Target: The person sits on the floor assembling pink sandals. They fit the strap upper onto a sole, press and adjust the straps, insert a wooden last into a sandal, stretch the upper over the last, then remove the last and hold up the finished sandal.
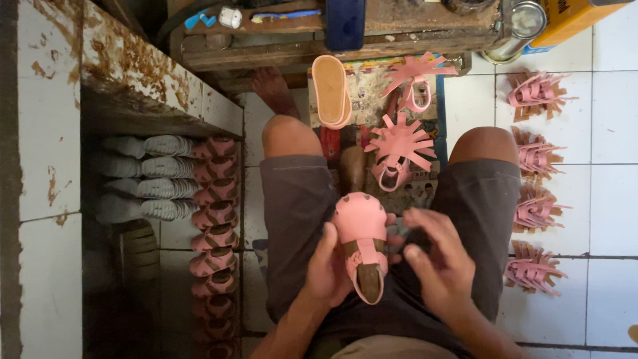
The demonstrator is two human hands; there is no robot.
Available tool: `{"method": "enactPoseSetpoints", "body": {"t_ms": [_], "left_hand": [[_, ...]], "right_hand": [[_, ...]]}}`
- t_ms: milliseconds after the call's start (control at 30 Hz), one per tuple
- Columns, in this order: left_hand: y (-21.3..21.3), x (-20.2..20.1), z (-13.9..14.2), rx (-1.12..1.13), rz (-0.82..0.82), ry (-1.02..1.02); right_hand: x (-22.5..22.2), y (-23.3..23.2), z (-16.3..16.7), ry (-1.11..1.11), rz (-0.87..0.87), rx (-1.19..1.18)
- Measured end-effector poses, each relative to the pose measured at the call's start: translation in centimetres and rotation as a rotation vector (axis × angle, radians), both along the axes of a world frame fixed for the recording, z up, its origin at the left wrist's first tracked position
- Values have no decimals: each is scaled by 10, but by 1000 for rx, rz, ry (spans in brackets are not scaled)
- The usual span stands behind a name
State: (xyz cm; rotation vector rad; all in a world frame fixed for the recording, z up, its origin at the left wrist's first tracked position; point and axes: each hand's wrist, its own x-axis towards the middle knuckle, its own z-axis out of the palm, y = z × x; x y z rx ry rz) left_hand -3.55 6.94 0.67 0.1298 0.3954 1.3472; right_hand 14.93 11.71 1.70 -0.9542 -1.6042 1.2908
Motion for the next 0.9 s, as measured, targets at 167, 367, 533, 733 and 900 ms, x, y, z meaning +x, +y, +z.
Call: {"method": "enactPoseSetpoints", "body": {"t_ms": [167, 367, 533, 733, 900], "left_hand": [[8, 3, 27, 34, 232, 255], [2, -6, 41, 127, 344, 600], [11, -25, 18, 140, 124, 711], [23, -50, 9, 223, 37, 705], [36, -61, 6, 329, 71, 830]], "right_hand": [[-18, -3, 10, -326, 28, 366], [-23, 17, 15, 7, 147, -229], [-34, 27, 5, 576, 346, -634], [-41, 25, -8, 483, 467, -727], [-44, 35, -21, 275, 591, -576]]}}
